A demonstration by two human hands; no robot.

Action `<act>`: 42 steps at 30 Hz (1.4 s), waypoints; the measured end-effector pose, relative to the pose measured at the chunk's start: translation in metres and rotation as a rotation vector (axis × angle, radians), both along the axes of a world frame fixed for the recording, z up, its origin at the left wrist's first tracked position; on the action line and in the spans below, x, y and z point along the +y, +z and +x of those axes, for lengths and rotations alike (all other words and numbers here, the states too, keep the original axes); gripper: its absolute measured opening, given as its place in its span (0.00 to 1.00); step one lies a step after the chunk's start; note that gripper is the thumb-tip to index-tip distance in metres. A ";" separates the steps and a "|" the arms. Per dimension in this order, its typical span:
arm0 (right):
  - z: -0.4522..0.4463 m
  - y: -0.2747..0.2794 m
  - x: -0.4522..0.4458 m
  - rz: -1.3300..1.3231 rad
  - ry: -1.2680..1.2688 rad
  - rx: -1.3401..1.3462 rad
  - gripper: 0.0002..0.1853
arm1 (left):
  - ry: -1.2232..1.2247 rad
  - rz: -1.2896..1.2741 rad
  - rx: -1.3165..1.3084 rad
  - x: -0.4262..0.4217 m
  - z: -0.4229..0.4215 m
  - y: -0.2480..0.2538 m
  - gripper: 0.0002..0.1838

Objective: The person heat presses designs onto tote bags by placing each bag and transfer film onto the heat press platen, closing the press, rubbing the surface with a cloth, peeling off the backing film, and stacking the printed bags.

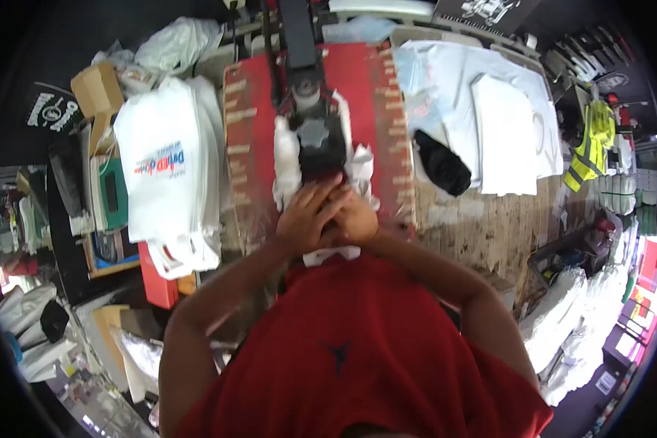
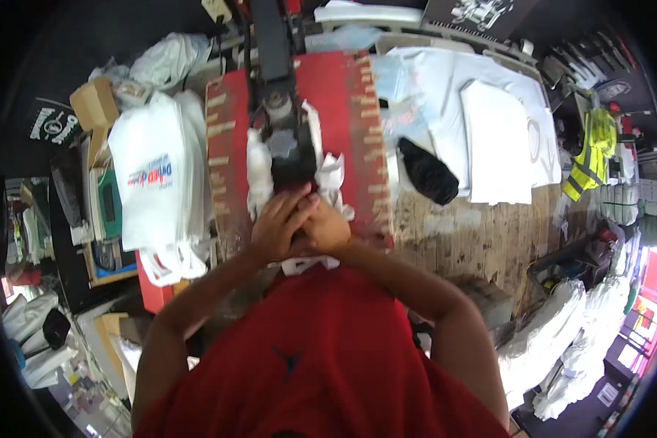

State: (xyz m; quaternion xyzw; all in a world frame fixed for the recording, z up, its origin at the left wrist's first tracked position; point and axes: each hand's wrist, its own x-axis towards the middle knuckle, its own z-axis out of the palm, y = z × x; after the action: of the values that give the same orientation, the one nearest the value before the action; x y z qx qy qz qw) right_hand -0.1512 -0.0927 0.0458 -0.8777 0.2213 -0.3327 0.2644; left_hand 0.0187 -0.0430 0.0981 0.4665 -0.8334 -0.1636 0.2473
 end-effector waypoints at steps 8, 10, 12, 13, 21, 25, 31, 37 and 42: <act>-0.018 0.035 -0.006 0.179 0.084 -0.175 0.14 | 0.053 -0.099 0.068 -0.002 -0.004 -0.010 0.39; -0.046 0.022 -0.015 0.665 -0.219 -0.450 0.11 | 0.070 -0.089 0.001 -0.002 -0.004 -0.007 0.39; -0.099 0.038 -0.057 0.423 -0.605 -0.435 0.15 | 0.117 -0.068 -0.025 0.001 -0.008 -0.003 0.37; -0.140 -0.004 -0.084 0.297 -0.777 -0.213 0.14 | 0.117 -0.076 -0.037 0.000 -0.010 -0.002 0.37; -0.256 -0.176 -0.091 0.075 -0.886 0.859 0.29 | 0.213 -0.179 -0.014 0.010 -0.010 -0.014 0.18; -0.262 -0.167 -0.115 0.100 -0.841 0.696 0.26 | 0.223 -0.229 0.049 0.013 -0.008 -0.025 0.12; -0.258 -0.051 -0.078 0.808 -0.882 0.061 0.28 | 0.260 -0.298 0.112 0.018 -0.008 -0.028 0.09; -0.176 0.098 0.034 1.121 -0.509 -0.457 0.28 | 0.018 0.522 0.878 0.067 -0.032 0.057 0.24; -0.115 0.115 0.068 1.348 -0.195 -0.254 0.18 | -0.024 0.120 0.521 0.103 -0.038 0.073 0.45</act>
State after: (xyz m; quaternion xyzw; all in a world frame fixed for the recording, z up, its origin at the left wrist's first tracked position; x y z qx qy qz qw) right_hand -0.2662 -0.0245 0.1606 -0.4520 0.4250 -0.2452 0.7450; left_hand -0.0190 0.0598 0.1711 0.4125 -0.7359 -0.3303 0.4235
